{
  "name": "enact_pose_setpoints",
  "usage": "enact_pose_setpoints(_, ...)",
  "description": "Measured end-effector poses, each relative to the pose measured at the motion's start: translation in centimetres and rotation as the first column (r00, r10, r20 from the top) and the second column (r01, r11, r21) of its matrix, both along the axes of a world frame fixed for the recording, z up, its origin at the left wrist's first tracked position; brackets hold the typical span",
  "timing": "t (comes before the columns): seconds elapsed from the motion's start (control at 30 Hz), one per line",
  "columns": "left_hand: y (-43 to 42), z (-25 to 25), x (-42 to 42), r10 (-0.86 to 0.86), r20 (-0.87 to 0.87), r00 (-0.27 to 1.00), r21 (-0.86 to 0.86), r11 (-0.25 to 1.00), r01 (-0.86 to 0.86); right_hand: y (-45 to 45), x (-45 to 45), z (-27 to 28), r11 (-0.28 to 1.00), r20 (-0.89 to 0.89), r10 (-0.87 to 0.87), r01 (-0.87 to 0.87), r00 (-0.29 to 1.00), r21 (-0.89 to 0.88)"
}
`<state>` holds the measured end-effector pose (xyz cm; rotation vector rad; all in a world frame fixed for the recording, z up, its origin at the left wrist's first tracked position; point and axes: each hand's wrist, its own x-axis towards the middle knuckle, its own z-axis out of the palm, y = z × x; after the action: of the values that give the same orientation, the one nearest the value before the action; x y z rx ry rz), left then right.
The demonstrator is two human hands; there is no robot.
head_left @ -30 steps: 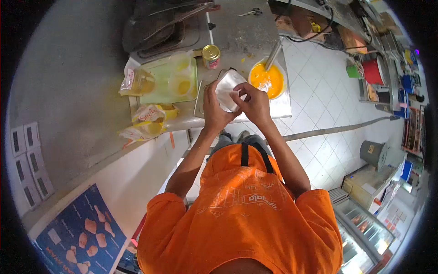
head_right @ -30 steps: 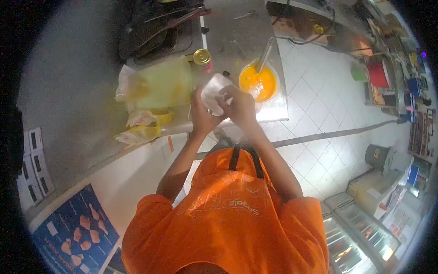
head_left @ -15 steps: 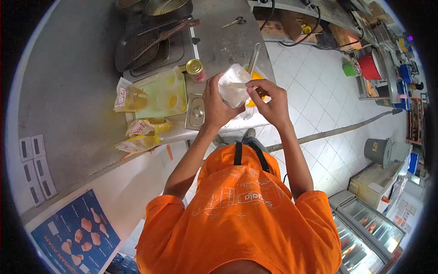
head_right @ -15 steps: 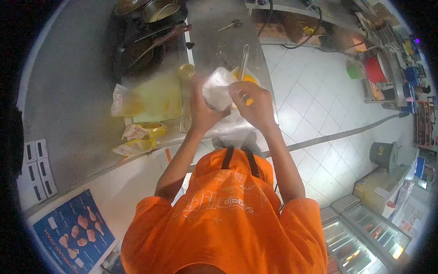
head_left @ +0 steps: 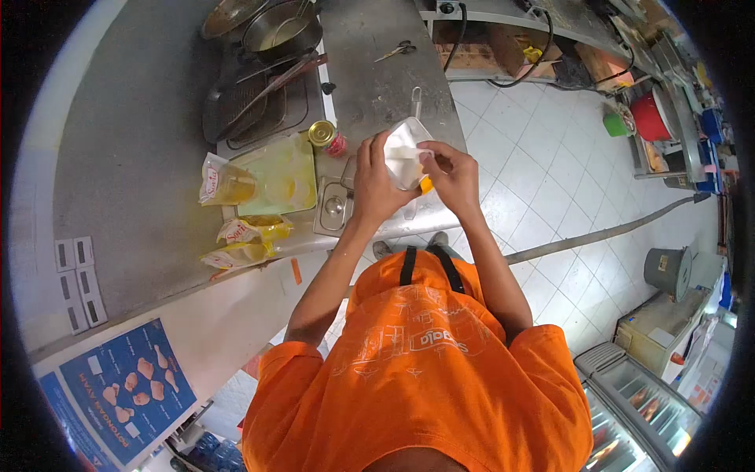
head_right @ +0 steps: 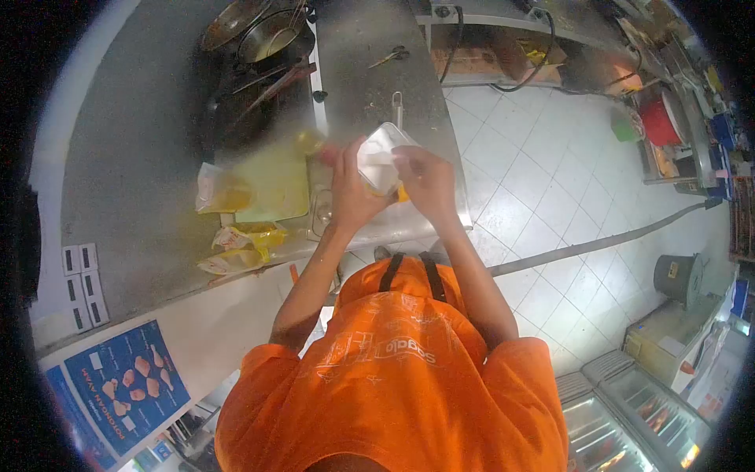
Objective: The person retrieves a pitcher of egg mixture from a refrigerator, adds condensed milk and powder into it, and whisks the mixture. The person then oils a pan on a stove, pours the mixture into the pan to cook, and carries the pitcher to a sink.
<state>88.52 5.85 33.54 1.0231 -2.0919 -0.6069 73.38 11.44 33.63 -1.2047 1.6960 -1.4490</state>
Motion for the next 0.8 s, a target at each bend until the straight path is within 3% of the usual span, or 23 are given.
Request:
enact_pose_setpoints(0.1,0.2,0.6,0.7,0.067,0.063,0.996,-0.012,0.998,-0.066,1.0,-1.9,0.3,0.997,0.247,0.063,-0.071,0.967,0.021)
enact_pose_setpoints(0.27,-0.6,-0.2,4.2,0.205,0.127,0.97,0.078,0.973,-0.216,2.8,-3.8,0.8,0.999,0.288,0.004,-0.016,0.958,0.037)
enact_pose_setpoints(0.33,-0.9,-0.5,5.8,0.252,0.161,0.954,0.123,0.954,-0.273,3.0,-4.2,-0.5,0.995,-0.061,-0.023,0.029,0.998,0.093)
enact_pose_setpoints(0.4,-1.1,-0.4,6.5,0.293,0.155,0.943,0.127,0.941,-0.313,2.8,-4.6,-1.9,0.995,-0.351,-0.057,0.082,0.935,0.057)
enact_pose_setpoints(0.5,-0.3,-0.2,6.3,0.283,0.108,0.953,0.11,0.949,-0.295,2.6,-3.6,-1.6,0.993,-0.166,-0.101,0.088,0.981,-0.08)
enact_pose_setpoints(0.6,0.5,-0.6,4.1,0.206,0.092,0.974,0.086,0.973,-0.214,1.6,-1.6,0.5,0.981,-0.234,0.038,-0.081,0.972,-0.176)
enact_pose_setpoints(0.7,1.9,0.4,1.6,0.153,0.096,0.983,0.005,0.988,-0.155,1.1,-0.7,0.3,0.962,-0.258,0.251,-0.27,0.933,-0.042)
enact_pose_setpoints(0.73,2.4,0.8,0.9,0.185,0.099,0.978,-0.018,0.983,-0.185,1.0,-0.6,0.2,0.959,-0.221,0.282,-0.273,0.933,0.071)
enact_pose_setpoints(0.8,2.3,0.9,0.9,0.185,0.078,0.98,-0.002,0.983,-0.186,1.1,-1.0,-1.4,0.965,-0.051,0.255,-0.252,0.966,0.067)
